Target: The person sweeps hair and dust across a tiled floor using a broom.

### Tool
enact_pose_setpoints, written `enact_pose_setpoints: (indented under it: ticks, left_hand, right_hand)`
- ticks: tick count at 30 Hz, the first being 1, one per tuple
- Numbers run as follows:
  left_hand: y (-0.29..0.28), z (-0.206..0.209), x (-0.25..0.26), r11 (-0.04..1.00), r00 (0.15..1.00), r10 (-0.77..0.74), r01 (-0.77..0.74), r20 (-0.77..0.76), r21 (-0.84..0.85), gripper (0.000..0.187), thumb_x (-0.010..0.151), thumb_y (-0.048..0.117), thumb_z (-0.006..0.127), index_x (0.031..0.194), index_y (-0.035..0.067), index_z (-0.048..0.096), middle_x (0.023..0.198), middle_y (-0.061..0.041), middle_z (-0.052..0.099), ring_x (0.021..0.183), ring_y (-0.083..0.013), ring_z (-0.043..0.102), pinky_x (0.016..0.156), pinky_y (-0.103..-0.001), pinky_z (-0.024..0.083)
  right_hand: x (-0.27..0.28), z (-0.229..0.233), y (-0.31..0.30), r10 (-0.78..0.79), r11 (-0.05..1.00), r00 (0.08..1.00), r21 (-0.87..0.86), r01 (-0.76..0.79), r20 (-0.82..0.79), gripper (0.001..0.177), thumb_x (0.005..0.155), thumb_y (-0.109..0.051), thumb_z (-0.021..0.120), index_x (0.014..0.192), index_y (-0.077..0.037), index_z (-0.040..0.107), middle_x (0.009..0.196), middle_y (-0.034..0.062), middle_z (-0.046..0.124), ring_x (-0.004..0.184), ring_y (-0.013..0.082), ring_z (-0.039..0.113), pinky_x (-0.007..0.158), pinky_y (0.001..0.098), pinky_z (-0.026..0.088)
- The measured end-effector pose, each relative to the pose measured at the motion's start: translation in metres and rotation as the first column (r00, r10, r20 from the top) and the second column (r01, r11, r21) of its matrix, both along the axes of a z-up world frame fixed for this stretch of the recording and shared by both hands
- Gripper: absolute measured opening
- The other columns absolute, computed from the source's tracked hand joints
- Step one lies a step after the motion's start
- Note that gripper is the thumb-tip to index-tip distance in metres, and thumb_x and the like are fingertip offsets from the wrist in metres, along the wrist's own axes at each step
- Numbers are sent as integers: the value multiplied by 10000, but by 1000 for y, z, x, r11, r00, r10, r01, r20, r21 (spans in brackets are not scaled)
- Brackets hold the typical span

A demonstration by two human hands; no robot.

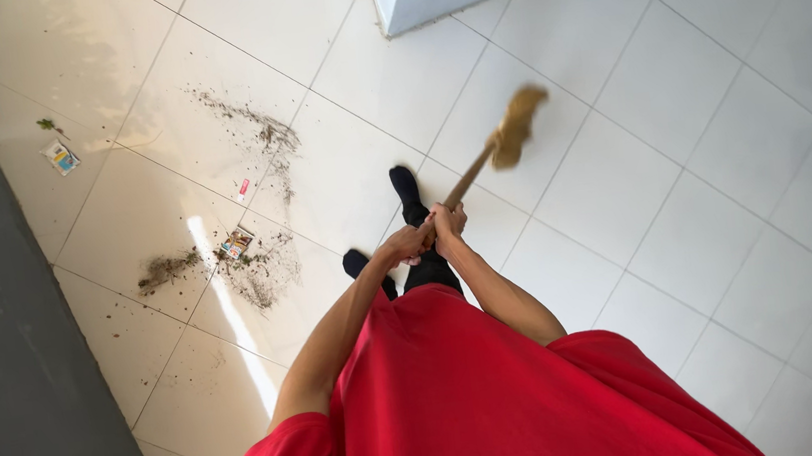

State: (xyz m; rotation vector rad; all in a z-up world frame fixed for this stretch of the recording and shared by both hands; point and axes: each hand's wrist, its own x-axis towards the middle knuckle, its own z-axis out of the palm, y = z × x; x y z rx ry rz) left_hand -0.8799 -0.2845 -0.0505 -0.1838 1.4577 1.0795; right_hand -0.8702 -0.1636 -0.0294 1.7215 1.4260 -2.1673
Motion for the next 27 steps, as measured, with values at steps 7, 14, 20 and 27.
enact_pose_setpoints:
  ticks: [7,14,20,27]
  left_hand:
    - [52,-4,-54,945,933,289,-242,213,-220,559,1050,513,374,900,30,610,731,-56,547,564,-169,541,490,-334,583]
    - [52,18,-98,832,808,552,-520,206,-191,565,1037,500,395,1011,-30,588,783,-116,596,630,-225,610,629,-460,658]
    - [54,67,-156,770,745,636,-595,204,-230,771,1009,637,219,1008,-33,600,780,-158,666,608,-241,681,583,-439,671]
    - [54,87,-170,930,918,366,-358,155,-77,814,1039,685,269,844,-14,635,617,-72,608,436,-110,513,388,-246,463]
  right_hand:
    - [-73,-17,30,355,894,932,-319,-316,74,172,840,-22,663,950,48,550,693,107,611,574,204,596,513,337,505]
    - [-166,-32,50,627,569,754,-545,-616,-196,212,861,-42,624,1070,-63,592,697,50,575,586,124,566,527,283,478]
    - [-199,-19,26,665,691,723,-214,-690,-187,165,830,-36,640,991,-6,625,699,68,577,594,149,565,526,302,464]
    - [-183,34,49,349,937,930,-18,-349,117,208,728,-32,649,933,-14,615,733,79,585,626,189,569,554,361,481]
